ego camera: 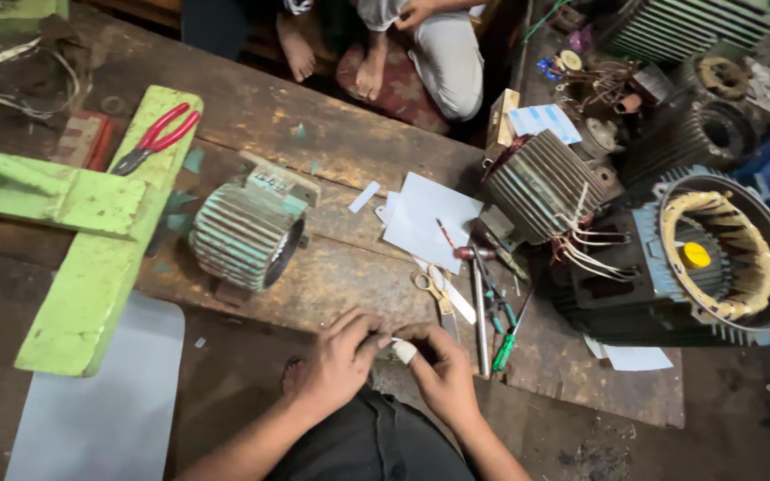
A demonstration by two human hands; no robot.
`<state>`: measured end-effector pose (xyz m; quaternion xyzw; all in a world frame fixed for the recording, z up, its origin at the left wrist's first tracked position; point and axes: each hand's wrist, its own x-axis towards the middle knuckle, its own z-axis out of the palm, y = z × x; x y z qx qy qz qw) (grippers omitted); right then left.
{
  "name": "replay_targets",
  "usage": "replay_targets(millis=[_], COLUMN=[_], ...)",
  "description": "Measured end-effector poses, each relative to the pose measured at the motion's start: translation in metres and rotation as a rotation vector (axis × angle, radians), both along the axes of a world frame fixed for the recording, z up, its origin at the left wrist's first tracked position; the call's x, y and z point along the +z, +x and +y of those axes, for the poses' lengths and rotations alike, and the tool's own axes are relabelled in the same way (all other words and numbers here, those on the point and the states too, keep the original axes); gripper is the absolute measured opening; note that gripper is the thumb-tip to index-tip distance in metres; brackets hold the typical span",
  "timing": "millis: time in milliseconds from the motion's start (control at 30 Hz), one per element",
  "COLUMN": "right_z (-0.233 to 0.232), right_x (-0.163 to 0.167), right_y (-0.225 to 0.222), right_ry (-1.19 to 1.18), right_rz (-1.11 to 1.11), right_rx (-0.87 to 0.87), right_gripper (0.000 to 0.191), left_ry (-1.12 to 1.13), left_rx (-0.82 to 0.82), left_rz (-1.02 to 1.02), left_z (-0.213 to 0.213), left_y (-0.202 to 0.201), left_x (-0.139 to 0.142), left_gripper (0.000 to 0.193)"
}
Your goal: The person cuts a white sheet into narrow strips with scissors and inserts the strips into the slots of an electric motor stator on the workbench, pressing each strip into place by hand. They work through the stator slot by slot, repositioning the housing as they go.
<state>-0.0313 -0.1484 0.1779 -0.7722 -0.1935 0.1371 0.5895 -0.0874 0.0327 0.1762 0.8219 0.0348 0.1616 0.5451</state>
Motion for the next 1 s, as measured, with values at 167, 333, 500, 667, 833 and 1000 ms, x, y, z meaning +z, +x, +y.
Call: replay_targets(millis=[167,333,500,667,833,1000], right_z=[0.016,0.029,0.048,0.057,0.068,0.065], right_x=[-0.019,-0.025,-0.029,-0.032,-0.031,-0.041], right_y=[0.001,-0.003,-0.01,-0.024,-0.039,-0.049], right_ry=[0.042,0.094,0.053,-0.135,-0.172,-0.183], right_rz=[-0.092,0.151,0.298,0.088,-0.076,-0.162], right_rx=[0.021,0.132,-0.1,-0.167,-0.165,-0.139], right_gripper=[0.021,0.02,0.024,0.019,0.023,0.023], left_ry=[0.046,-0.039,-0.275,0.008,-0.102,-0.181], left_rx=[-0.148,-0.145,-0.049,-0.106,-0.074,-0.065], left_rz=[-0.034,0.171,0.274,0.007,-0.022,-0.051], left_z=[0.026,0.042,0.056,0.069,0.076,0.074], left_y=[-0.008,-0.012,-0.018,-0.023,-0.022,-0.03], left_x=[0.001,0.0,-0.013,-0.025,-0.041,-0.06], left_gripper=[0.024,0.049,0.039,0.017,0.016,0.017])
